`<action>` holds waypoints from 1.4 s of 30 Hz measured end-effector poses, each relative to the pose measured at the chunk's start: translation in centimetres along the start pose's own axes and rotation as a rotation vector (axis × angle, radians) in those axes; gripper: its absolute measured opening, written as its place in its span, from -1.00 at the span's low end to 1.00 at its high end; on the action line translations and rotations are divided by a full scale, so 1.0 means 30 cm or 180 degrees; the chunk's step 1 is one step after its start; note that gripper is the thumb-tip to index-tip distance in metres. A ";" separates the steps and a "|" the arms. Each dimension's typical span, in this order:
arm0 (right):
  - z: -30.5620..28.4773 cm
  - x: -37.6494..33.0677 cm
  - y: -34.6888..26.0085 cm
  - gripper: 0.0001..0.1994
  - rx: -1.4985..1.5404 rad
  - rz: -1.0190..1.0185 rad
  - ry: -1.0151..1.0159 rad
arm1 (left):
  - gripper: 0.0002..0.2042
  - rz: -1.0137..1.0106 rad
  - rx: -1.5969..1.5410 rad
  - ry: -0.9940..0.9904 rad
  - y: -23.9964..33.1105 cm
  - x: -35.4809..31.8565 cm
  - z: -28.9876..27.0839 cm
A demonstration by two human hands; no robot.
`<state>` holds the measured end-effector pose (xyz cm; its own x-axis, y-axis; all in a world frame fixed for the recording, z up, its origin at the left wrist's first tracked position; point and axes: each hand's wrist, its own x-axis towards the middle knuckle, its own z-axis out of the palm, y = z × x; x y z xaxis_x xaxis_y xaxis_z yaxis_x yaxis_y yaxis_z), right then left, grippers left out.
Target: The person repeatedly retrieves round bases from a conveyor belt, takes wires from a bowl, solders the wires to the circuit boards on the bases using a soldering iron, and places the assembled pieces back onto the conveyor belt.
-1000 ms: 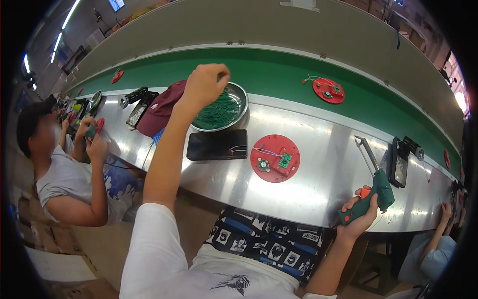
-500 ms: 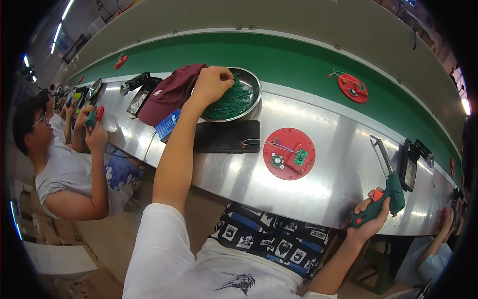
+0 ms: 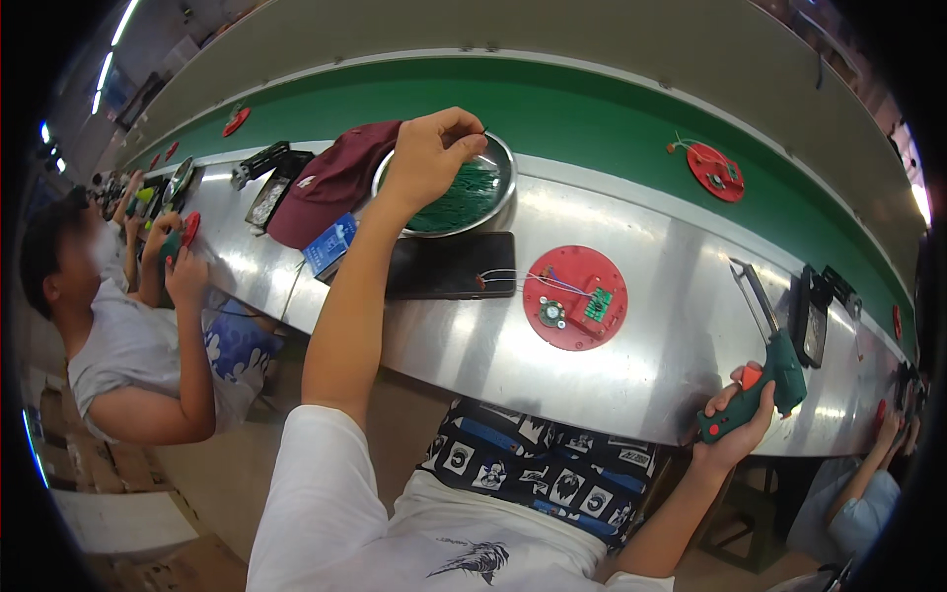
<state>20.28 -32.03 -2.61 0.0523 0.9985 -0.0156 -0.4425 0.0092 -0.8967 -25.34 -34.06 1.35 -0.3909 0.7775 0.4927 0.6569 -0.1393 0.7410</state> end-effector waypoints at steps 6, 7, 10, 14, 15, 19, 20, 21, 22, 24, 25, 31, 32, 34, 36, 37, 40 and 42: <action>-0.005 -0.020 0.011 -0.55 -0.0366 -0.0304 -0.0713 | -0.90 0.0674 -0.0004 -0.1500 0.324 -0.146 0.085; -0.004 -0.027 0.010 -0.53 -0.0450 -0.0388 -0.0872 | -0.90 0.0945 -0.0214 -0.1577 0.341 -0.182 0.115; -0.012 -0.050 0.019 -0.49 -0.0591 -0.0437 -0.1092 | -0.90 0.1474 -0.0264 -0.1649 0.334 -0.262 0.170; -0.052 -0.080 0.047 -0.31 -0.0773 -0.0337 -0.1691 | -0.91 0.1580 -0.0089 -0.1206 0.246 -0.330 0.233; -0.052 -0.089 0.047 -0.36 -0.0766 -0.0356 -0.1858 | -0.91 0.1609 -0.0012 -0.1076 0.232 -0.336 0.249; -0.055 -0.105 0.038 -0.49 -0.0823 -0.0301 -0.2209 | -0.89 0.1746 0.0183 -0.0759 0.222 -0.354 0.277; -0.058 -0.106 0.037 -0.53 -0.0818 -0.0277 -0.2300 | -0.89 0.1721 0.0161 -0.0762 0.219 -0.360 0.282; -0.057 -0.111 0.033 -0.53 -0.0838 -0.0256 -0.2294 | -0.89 0.1730 0.0218 -0.0723 0.218 -0.365 0.288; -0.051 -0.119 0.031 -0.58 -0.0860 -0.0214 -0.2212 | -0.89 0.1747 0.0284 -0.0692 0.216 -0.369 0.288; -0.041 -0.127 0.023 -0.62 -0.0878 -0.0161 -0.2118 | -0.88 0.1744 0.0403 -0.0742 0.225 -0.373 0.289; -0.032 -0.124 0.019 -0.66 -0.1100 -0.0291 -0.2103 | -0.88 0.1757 0.0536 -0.0770 0.228 -0.374 0.288; -0.017 -0.142 0.012 -0.63 -0.1278 -0.0290 -0.1932 | -0.87 0.2027 0.0608 -0.0708 0.219 -0.376 0.303; -0.004 -0.148 0.005 -0.70 -0.0967 -0.0175 -0.1736 | -0.87 0.2024 0.0619 -0.0713 0.220 -0.378 0.302; -0.010 -0.137 -0.001 -0.69 -0.1109 -0.0153 -0.1779 | -0.85 0.2061 0.0707 -0.0679 0.223 -0.372 0.301; -0.009 -0.124 -0.001 -0.67 -0.1240 -0.0162 -0.1834 | -0.85 0.2067 0.0750 -0.0717 0.225 -0.377 0.304; -0.006 -0.131 -0.004 -0.66 -0.1125 -0.0106 -0.1786 | -0.84 0.2053 0.0766 -0.0786 0.228 -0.379 0.300; 0.003 -0.137 -0.010 -0.66 -0.0984 -0.0008 -0.1701 | -0.83 0.2097 0.0645 -0.0716 0.217 -0.378 0.316; 0.005 -0.141 -0.011 -0.66 -0.0965 0.0035 -0.1667 | -0.83 0.2094 0.0602 -0.0692 0.221 -0.381 0.305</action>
<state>20.08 -36.24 -2.18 -0.4326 0.8928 0.1253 -0.1616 0.0599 -0.9850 -10.61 -38.24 -3.53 0.2488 0.6764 0.6933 0.8204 -0.5276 0.2202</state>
